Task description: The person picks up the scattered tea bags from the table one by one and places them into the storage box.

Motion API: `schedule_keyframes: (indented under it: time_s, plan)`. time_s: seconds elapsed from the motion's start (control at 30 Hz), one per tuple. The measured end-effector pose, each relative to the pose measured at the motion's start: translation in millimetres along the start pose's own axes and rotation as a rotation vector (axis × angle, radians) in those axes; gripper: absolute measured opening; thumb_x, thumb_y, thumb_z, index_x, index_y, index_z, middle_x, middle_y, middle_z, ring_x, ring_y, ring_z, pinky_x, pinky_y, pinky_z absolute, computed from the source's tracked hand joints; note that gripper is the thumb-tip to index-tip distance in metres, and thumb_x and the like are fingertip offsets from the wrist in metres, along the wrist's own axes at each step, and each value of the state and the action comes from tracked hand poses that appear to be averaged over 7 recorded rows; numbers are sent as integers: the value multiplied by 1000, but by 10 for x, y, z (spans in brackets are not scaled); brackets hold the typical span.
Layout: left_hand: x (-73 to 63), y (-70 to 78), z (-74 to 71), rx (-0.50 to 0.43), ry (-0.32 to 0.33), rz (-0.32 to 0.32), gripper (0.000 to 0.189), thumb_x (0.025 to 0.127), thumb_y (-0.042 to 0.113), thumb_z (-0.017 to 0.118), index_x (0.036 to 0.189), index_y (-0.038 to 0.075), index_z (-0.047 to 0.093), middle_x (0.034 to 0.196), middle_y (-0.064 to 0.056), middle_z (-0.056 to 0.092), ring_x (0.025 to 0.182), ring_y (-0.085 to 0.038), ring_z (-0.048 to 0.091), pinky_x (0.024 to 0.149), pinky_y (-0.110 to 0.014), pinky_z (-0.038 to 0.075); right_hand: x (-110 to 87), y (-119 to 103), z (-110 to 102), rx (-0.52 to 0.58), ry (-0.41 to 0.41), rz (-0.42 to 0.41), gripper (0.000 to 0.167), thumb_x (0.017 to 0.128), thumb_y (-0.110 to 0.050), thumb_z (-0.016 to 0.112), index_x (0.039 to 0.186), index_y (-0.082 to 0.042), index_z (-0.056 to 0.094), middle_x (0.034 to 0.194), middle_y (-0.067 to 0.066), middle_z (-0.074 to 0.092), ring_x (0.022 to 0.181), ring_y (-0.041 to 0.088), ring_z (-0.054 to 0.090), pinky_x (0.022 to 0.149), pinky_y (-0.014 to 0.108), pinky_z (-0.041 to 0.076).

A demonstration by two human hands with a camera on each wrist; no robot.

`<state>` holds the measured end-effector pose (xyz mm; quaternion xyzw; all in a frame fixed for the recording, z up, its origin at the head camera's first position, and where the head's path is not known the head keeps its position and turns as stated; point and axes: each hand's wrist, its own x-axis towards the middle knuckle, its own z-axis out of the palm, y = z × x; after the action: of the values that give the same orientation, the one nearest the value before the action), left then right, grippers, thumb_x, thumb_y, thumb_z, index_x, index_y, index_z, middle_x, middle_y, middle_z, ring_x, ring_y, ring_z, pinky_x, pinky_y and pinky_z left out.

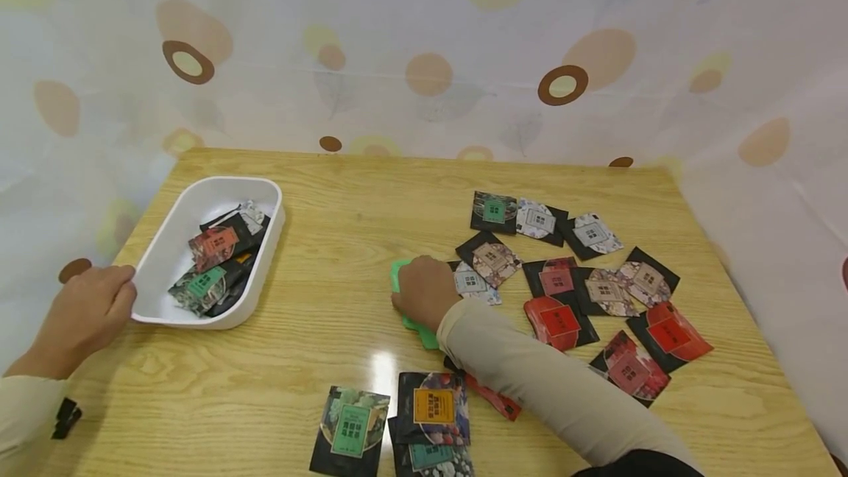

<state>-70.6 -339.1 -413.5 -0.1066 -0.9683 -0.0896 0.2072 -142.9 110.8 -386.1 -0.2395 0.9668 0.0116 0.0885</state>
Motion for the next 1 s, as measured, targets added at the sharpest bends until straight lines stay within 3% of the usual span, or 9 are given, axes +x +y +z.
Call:
schedule_keyframes:
  time_s: [0.1,0.2,0.3,0.47,0.67,0.77,0.9,1.0]
  plan:
    - [-5,-6,-2,0,-6,-3,31,89,3,44,61,13,33,55,1,26,52,-14,23,55,-27,19,25,2,-35,67,-13,-9,48,93,-25,57,52,-16,34,51,-3,30,48,14,30,43,27,28]
    - [-14,-5,1,-1,-14,-10,31,89,3,44,61,13,34,55,1,26,52,-14,24,55,-27,19,35,8,-92,131,-39,19,47,93,-25,55,52,-16,34,50,-4,26,46,12,27,42,25,24]
    - [-21,-2,9,1,-15,-12,31,89,4,44,61,13,34,56,2,26,53,-13,24,55,-27,19,35,29,-153,190,-45,40,48,94,-27,56,52,-17,36,47,-5,27,42,11,27,40,23,23]
    - [-11,-11,19,0,9,6,32,88,3,43,60,13,32,56,2,25,53,-13,22,56,-27,19,52,103,-268,305,-30,26,44,90,-16,56,52,-17,34,46,-7,24,40,8,22,39,21,21]
    - [18,-10,18,11,20,24,31,86,2,44,60,13,32,57,3,24,53,-13,22,58,-27,20,120,250,-461,335,-73,18,45,94,-10,57,55,-16,36,46,-6,25,39,8,25,41,21,26]
    - [26,-5,11,13,10,23,31,86,2,45,60,13,32,56,3,25,53,-13,22,57,-27,19,151,326,-538,356,-70,11,37,96,-8,55,61,-12,43,50,-4,29,41,9,30,43,21,29]
    - [25,-14,7,20,-2,22,30,87,2,44,61,12,33,56,2,26,53,-13,23,57,-27,19,185,385,-594,383,-52,10,19,99,-7,50,82,-3,59,56,-1,39,46,10,38,46,23,32]
    - [14,-20,9,21,-7,19,30,87,3,44,61,13,33,56,2,26,53,-13,23,57,-27,19,210,394,-601,409,-46,28,17,101,-11,50,93,-2,62,60,0,44,47,11,40,48,24,33]
